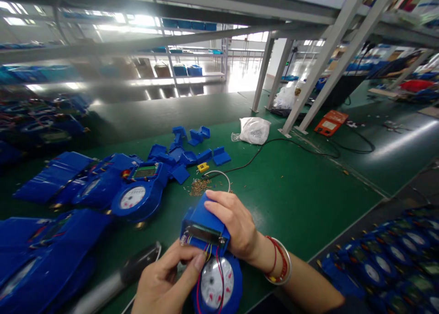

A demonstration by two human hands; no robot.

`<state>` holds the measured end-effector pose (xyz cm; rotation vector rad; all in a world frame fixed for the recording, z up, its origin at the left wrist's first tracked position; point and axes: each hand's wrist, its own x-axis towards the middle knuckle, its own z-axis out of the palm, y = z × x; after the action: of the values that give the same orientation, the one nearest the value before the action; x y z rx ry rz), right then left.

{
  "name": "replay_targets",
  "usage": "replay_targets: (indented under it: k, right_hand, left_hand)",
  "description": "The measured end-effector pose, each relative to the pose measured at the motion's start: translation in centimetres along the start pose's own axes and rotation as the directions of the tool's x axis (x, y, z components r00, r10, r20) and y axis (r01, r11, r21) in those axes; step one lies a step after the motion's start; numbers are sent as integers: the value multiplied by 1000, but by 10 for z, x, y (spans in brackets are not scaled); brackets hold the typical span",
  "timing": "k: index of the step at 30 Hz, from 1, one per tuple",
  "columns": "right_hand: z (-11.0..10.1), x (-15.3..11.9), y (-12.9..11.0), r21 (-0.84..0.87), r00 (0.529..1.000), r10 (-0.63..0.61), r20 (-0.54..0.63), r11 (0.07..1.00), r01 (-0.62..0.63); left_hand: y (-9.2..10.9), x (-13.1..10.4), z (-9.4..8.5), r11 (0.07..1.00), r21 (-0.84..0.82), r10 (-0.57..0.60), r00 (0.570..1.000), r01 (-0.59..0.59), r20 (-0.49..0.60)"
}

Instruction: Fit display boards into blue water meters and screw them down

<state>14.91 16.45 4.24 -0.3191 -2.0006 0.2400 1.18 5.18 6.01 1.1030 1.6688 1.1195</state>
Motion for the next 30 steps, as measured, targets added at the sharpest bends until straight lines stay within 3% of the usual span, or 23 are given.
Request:
replay_targets:
  k: [5, 9, 17, 24, 30]
  right_hand:
    - [-2, 3, -1, -82, 998, -60, -14, 995, 59]
    - [-2, 3, -2, -114, 994, -103, -22, 988, 100]
    - [2, -4, -4, 65, 994, 76, -83, 995, -71]
    - [8, -5, -7, 142, 967, 216, -134, 970, -197]
    - [6, -5, -7, 78, 970, 208, -130, 977, -199]
  left_hand:
    - [-8, 3, -4, 954, 171, 255, 967, -248, -17]
    - [-8, 0, -4, 923, 206, 340, 940, -324, -44]
    - [4, -2, 5, 994, 104, 45, 996, -36, -80]
    - [2, -4, 14, 997, 73, 4, 991, 6, -130]
    - [-3, -1, 11, 998, 12, -65, 997, 66, -46]
